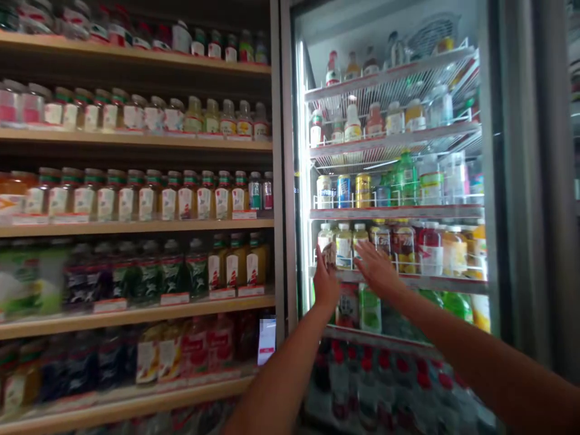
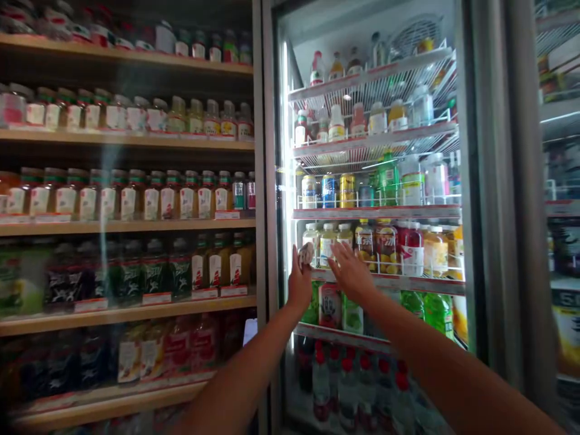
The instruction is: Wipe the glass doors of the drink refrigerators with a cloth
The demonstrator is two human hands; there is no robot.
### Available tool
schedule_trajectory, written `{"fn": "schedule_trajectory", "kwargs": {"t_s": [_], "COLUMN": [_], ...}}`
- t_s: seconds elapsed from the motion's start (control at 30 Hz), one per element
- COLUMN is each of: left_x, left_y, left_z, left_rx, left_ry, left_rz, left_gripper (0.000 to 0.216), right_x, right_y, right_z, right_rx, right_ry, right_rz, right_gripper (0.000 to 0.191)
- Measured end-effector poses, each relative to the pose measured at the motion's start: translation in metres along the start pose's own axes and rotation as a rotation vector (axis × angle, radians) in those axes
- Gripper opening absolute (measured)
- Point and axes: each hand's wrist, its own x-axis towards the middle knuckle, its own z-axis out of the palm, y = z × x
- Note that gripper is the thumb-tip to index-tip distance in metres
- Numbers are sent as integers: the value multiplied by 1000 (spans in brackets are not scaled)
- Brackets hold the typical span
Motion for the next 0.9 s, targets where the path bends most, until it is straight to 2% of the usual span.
{"fn": "schedule_trajectory", "kwargs": {"t_s": [0.07,0.13,0.27,0.4,0.47,0.53,0.67,0.77,0.9], "left_x": [16,30,35,2,-15,-20,3,17,3], "left_y": [-7,-15,-31,-63,-80,-88,-71,-56,-64], "left_z": [-12,-18,-9,17,28,32,25,20,18], "left_rx": [161,286,422,796,878,907,892,872,896], "left_ry": [44,67,48,48,35,29,-19,-17,-80], "left_rz": [163,297,436,674,733,783,845,800,838], "left_gripper": [64,62,63,68,70,72,73,71,65], "right_x": [-3,-10,-22,-23,-21,-20,-23,-25,-26], "right_y": [29,56,88,88,86,85,87,90,90], "right_z": [-18,-26,-15,-1,1,0,-1,1,3], "right_rx": [-249,-472,-617,-652,-673,-692,-692,-668,-644], "right_ry": [70,115,208,292,307,310,301,283,289], "right_rz": [-97,-212,-272,-264,-272,-272,-255,-255,-248], "right_gripper": [53,58,66,67,68,69,68,67,66]}}
